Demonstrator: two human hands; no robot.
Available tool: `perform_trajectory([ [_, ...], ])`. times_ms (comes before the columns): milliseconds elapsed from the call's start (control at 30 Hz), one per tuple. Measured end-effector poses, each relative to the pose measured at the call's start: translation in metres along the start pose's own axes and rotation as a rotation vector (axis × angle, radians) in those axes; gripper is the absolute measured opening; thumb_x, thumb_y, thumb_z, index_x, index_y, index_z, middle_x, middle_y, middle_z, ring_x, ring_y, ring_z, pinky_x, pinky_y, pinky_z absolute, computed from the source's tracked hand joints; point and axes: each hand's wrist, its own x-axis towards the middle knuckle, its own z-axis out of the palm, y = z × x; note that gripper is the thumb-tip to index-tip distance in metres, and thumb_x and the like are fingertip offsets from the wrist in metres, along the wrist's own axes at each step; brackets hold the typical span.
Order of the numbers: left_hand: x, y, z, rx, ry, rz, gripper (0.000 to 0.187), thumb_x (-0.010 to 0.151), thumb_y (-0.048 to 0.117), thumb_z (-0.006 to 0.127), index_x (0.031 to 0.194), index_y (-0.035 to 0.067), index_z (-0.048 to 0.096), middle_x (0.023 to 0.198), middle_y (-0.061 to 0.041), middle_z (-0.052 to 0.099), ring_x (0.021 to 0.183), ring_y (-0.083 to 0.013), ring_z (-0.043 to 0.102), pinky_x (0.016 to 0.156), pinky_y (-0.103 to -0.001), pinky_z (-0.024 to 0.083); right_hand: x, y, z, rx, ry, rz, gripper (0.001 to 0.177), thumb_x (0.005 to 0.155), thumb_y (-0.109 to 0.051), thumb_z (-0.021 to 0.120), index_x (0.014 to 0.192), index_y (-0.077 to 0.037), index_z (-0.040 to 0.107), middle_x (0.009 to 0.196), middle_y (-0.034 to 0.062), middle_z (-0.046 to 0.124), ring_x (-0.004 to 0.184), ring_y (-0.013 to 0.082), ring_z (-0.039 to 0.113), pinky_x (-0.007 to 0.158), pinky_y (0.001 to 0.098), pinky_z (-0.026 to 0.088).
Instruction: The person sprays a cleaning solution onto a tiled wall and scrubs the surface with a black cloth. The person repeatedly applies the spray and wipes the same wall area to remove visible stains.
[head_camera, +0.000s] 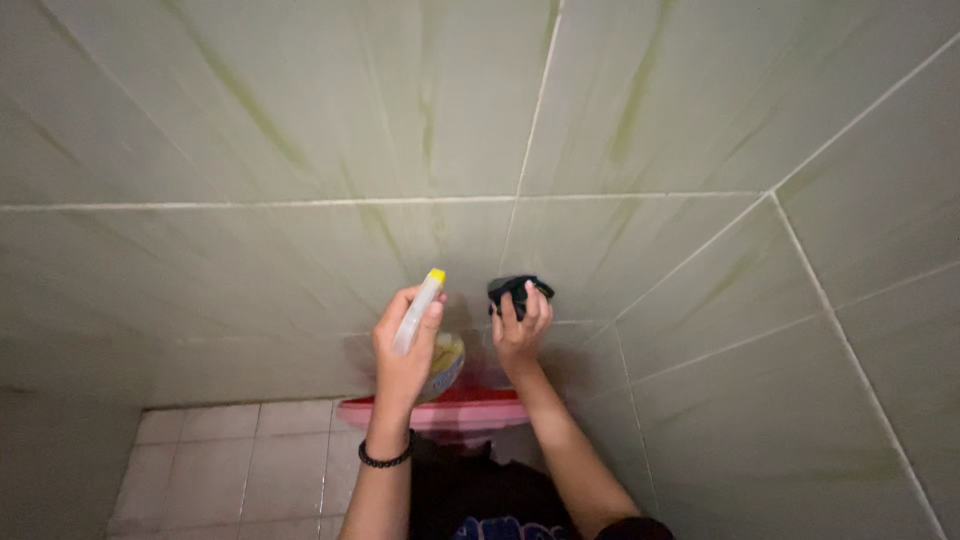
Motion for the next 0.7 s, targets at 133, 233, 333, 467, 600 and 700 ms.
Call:
perform_trajectory([
  [133, -0.006, 0.002, -0.001, 0.082, -0.004, -0.046, 0.026, 0.100, 0.023, 0.067, 0.112, 0.001, 0.070, 0.097, -0.003, 0.073, 0.088, -0.0073, 0.063, 0.079, -0.025, 0.052, -0.011, 0.000, -0.008, 0.089, -0.089, 0.051, 0.048, 0.087, -0.005, 0.079, 0.131, -0.006, 0.062, 0.153, 0.0229, 0.035, 0.132, 0.0462, 0.043, 0.108, 0.0540, 0.045],
  [233, -0.008, 0.004, -0.002, 0.023, -0.006, -0.037, 0.027, 0.100, 0.024, 0.066, 0.114, 0.000, 0.068, 0.102, -0.004, 0.075, 0.093, -0.0079, 0.065, 0.084, -0.025, 0.052, 0.002, -0.009, -0.025, 0.141, -0.110, 0.108, 0.058, 0.087, 0.002, 0.076, 0.142, 0.004, 0.057, 0.153, 0.0249, 0.036, 0.132, 0.0478, 0.043, 0.108, 0.0540, 0.045],
  [333, -0.008, 0.005, -0.002, 0.013, -0.003, -0.030, 0.027, 0.101, 0.024, 0.066, 0.114, 0.000, 0.068, 0.103, -0.004, 0.074, 0.095, -0.0085, 0.065, 0.086, -0.025, 0.052, 0.048, -0.025, -0.043, 0.192, 0.050, 0.158, 0.062, 0.087, 0.001, 0.079, 0.144, 0.001, 0.055, 0.154, 0.0240, 0.041, 0.133, 0.0445, 0.046, 0.108, 0.0537, 0.045],
  [467, -0.008, 0.001, -0.002, 0.011, -0.007, -0.017, 0.027, 0.101, 0.024, 0.066, 0.114, 0.000, 0.069, 0.103, -0.003, 0.073, 0.095, -0.0078, 0.063, 0.086, -0.025, 0.051, 0.124, -0.034, -0.071, 0.208, 0.248, 0.109, 0.067, 0.088, 0.001, 0.081, 0.147, 0.001, 0.050, 0.157, 0.0253, 0.037, 0.138, 0.0452, 0.044, 0.114, 0.0590, 0.038],
  [600, -0.007, 0.000, -0.004, -0.011, 0.005, -0.032, 0.027, 0.102, 0.023, 0.066, 0.115, 0.001, 0.069, 0.104, -0.002, 0.072, 0.095, -0.0069, 0.062, 0.086, -0.024, 0.050, 0.177, -0.039, -0.084, 0.138, 0.287, 0.058, 0.064, 0.089, -0.004, 0.082, 0.146, -0.006, 0.054, 0.158, 0.0224, 0.038, 0.142, 0.0454, 0.039, 0.119, 0.0591, 0.037],
  [700, -0.005, -0.003, -0.007, -0.002, 0.016, -0.017, 0.027, 0.102, 0.023, 0.066, 0.116, 0.001, 0.068, 0.105, -0.001, 0.072, 0.095, -0.0067, 0.062, 0.087, -0.024, 0.050, 0.179, -0.041, -0.070, 0.103, 0.257, -0.048, 0.057, 0.091, -0.012, 0.079, 0.144, -0.010, 0.056, 0.158, 0.0242, 0.034, 0.146, 0.0480, 0.034, 0.122, 0.0640, 0.033],
])
